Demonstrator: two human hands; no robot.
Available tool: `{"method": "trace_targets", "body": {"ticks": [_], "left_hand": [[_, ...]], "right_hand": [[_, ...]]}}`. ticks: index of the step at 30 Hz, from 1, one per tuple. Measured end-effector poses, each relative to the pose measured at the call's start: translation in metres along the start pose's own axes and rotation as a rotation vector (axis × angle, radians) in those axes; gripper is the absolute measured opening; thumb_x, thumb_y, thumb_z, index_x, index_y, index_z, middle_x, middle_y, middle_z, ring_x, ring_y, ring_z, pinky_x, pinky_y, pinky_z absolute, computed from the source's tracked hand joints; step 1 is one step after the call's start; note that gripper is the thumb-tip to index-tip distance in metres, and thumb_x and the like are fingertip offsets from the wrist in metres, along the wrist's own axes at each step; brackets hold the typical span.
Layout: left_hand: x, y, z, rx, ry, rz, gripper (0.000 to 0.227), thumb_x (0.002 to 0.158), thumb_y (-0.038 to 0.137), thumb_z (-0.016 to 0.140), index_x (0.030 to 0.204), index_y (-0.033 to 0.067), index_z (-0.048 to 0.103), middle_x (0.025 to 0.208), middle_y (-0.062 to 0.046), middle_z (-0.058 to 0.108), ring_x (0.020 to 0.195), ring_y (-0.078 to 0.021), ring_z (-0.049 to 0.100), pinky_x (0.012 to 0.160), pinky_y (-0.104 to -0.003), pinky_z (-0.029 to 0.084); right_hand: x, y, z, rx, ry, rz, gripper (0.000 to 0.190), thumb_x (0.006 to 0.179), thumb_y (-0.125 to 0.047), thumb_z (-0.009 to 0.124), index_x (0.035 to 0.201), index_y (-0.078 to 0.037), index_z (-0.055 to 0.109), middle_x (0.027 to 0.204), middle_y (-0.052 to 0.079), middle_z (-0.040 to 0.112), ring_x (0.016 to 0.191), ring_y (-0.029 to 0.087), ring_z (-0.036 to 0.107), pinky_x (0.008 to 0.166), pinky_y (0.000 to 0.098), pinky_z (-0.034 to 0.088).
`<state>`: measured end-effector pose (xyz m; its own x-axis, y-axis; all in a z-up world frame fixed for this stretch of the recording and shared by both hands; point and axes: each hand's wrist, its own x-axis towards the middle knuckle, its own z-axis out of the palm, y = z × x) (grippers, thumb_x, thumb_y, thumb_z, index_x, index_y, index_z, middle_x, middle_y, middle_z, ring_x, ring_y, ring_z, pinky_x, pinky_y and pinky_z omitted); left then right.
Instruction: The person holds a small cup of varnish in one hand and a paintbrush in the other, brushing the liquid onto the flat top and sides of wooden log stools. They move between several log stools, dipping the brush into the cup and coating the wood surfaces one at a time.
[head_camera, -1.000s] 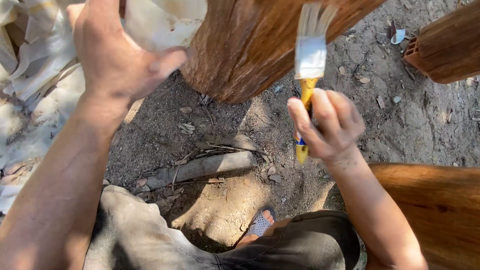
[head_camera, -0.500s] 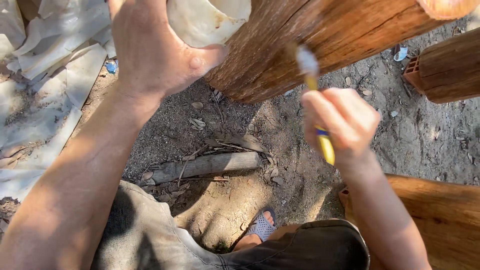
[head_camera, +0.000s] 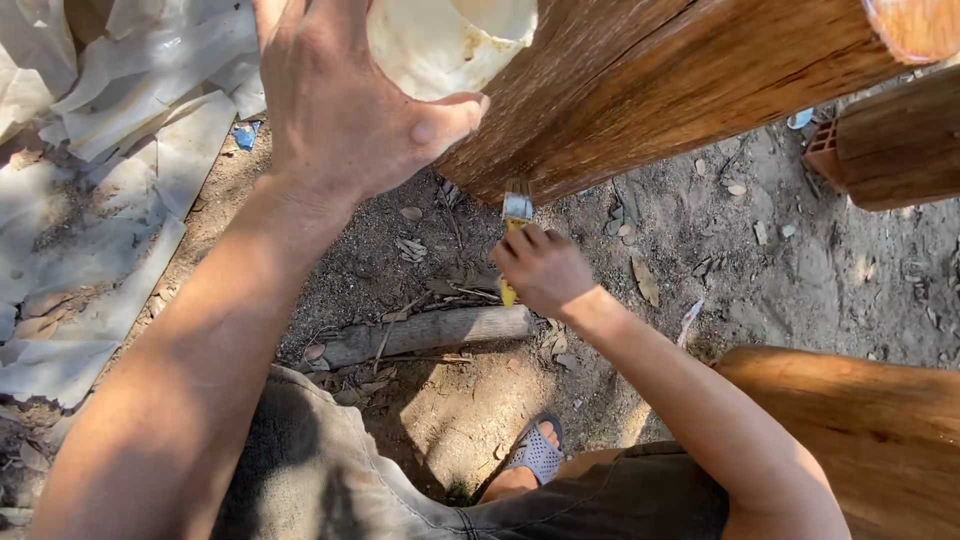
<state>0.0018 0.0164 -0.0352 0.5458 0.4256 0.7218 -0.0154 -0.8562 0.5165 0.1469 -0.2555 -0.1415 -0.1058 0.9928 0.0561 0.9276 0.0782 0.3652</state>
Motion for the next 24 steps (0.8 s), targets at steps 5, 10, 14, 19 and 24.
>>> {"method": "trace_targets", "body": {"ticks": [5, 10, 14, 19, 24], "left_hand": [[-0.004, -0.008, 0.002, -0.049, -0.030, 0.017, 0.077, 0.069, 0.031, 0.095, 0.127, 0.0050, 0.052, 0.117, -0.012, 0.066, 0.110, -0.0340, 0.063, 0.099, -0.050, 0.040], [-0.009, -0.011, 0.011, -0.067, -0.070, 0.010, 0.075, 0.067, 0.030, 0.093, 0.125, 0.0036, 0.053, 0.116, -0.012, 0.066, 0.108, -0.0337, 0.063, 0.097, -0.049, 0.039], [-0.009, -0.007, 0.013, -0.074, -0.079, 0.048, 0.070, 0.071, 0.029, 0.092, 0.125, 0.0057, 0.055, 0.117, -0.011, 0.066, 0.108, -0.0326, 0.063, 0.099, -0.048, 0.039], [-0.008, -0.005, 0.012, -0.085, -0.115, 0.029, 0.070, 0.070, 0.028, 0.092, 0.125, 0.0041, 0.055, 0.119, -0.012, 0.067, 0.107, -0.0342, 0.063, 0.097, -0.047, 0.040], [-0.015, -0.012, 0.009, -0.020, -0.110, 0.068, 0.073, 0.068, 0.025, 0.088, 0.128, 0.0036, 0.054, 0.117, -0.011, 0.065, 0.113, -0.0355, 0.060, 0.107, -0.048, 0.039]], "right_hand": [[0.000, 0.048, -0.125, 0.183, 0.299, 0.259, 0.020, 0.092, 0.003, 0.072, 0.112, -0.002, 0.070, 0.096, 0.011, 0.067, 0.074, 0.020, 0.064, 0.057, 0.0319, 0.053], [-0.024, 0.050, -0.181, -0.060, 0.552, 0.282, 0.029, 0.097, 0.009, 0.072, 0.126, 0.001, 0.069, 0.101, 0.011, 0.062, 0.074, 0.023, 0.058, 0.064, 0.0342, 0.046], [-0.009, 0.029, -0.107, -0.330, 0.212, 0.189, 0.006, 0.090, -0.009, 0.072, 0.094, -0.005, 0.069, 0.081, 0.008, 0.061, 0.062, 0.016, 0.054, 0.051, 0.0311, 0.042], [0.012, 0.002, -0.085, -0.158, 0.027, 0.107, 0.015, 0.082, -0.022, 0.072, 0.080, -0.010, 0.065, 0.076, 0.007, 0.062, 0.067, 0.019, 0.067, 0.050, 0.0317, 0.057], [-0.009, 0.055, -0.182, 0.060, 0.296, 0.334, 0.019, 0.093, -0.004, 0.077, 0.111, -0.005, 0.071, 0.092, 0.007, 0.060, 0.076, 0.020, 0.059, 0.061, 0.0350, 0.047]]}}
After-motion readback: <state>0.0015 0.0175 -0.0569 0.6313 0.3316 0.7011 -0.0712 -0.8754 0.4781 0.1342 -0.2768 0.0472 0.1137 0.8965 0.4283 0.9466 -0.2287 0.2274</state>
